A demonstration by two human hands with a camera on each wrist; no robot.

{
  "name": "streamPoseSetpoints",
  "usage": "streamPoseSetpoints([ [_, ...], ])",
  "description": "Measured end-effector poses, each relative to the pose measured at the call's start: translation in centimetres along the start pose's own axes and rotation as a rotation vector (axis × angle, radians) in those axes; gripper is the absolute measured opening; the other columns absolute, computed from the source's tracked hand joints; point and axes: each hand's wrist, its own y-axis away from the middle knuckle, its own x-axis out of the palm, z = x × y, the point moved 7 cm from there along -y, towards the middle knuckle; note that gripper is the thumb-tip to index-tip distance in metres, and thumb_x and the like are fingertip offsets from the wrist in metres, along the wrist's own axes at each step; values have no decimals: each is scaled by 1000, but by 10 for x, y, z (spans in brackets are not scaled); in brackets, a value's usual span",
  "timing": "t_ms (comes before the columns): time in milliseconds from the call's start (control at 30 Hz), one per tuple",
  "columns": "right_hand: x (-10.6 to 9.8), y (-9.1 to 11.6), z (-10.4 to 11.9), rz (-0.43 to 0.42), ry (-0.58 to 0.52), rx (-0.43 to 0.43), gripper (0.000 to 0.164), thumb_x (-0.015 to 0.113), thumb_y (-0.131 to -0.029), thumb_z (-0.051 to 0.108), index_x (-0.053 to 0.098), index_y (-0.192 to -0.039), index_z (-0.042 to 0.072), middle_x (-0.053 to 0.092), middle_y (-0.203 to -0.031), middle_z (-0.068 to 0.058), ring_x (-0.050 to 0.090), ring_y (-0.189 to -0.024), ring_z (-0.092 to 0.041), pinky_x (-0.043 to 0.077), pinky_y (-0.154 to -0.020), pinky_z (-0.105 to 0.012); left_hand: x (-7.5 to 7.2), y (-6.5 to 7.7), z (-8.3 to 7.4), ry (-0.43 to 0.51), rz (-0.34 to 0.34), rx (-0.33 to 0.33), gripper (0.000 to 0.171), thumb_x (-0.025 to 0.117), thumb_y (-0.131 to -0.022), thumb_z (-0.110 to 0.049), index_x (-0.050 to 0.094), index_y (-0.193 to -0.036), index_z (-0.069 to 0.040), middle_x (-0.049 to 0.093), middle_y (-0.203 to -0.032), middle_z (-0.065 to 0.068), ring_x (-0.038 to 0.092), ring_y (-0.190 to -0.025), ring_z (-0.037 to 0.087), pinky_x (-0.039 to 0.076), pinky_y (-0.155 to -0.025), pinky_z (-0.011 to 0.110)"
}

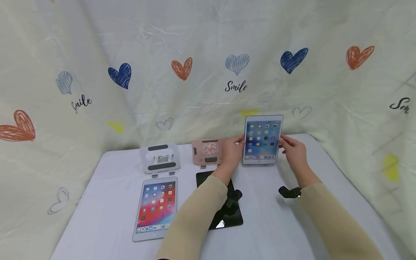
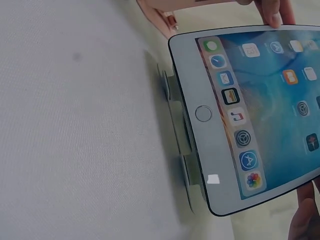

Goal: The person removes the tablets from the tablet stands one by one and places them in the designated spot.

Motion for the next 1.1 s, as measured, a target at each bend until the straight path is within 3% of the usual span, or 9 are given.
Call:
streamPoseSetpoints([
  [133,-2,3,3,38,48,4,52,57,-100,40,57,-140,9,66,-114,2,60,-96,-18,50,-68,-17,-3,3,-2,5,32,19,33,68,-95,-18,69,-127,-28,73,-103,-10,61,-86,6,43,-53,23],
  [267,-1,5,4,85,82,25,56,56,-99,45,55,-142,9,64,-117,-2,58,-104,-26,50,-71,-18,-6,6,-1,6,50,27,35,68,-95,-18,67,-129,-27,71,-99,-8,50,-63,10,37,-47,23],
  [467,5,10,8,163,99,37,58,53,-100,46,53,-144,9,61,-125,-10,56,-107,-28,50,-73,-18,-13,12,4,23,35,-10,36,69,-94,-16,68,-128,-27,67,-95,-7,51,-67,8,43,-53,22],
  [600,6,14,9,163,102,43,58,52,-101,45,52,-144,7,59,-129,-14,56,-104,-25,50,-72,-18,-16,18,4,24,37,-14,36,71,-93,-17,68,-128,-29,66,-93,-8,52,-67,10,45,-53,23],
  [867,2,19,0,183,130,67,57,51,-102,45,51,-145,10,58,-134,-16,57,-102,-20,50,-73,-17,-14,32,7,41,56,-88,34,70,-93,-22,69,-126,-32,64,-90,-12,51,-65,10,43,-53,24],
  [1100,7,22,0,242,168,38,56,53,-102,41,51,-144,5,59,-131,-20,60,-98,-20,52,-74,-21,-17,36,18,80,31,-96,37,71,-92,-17,69,-126,-30,64,-86,-11,50,-64,10,39,-53,23],
])
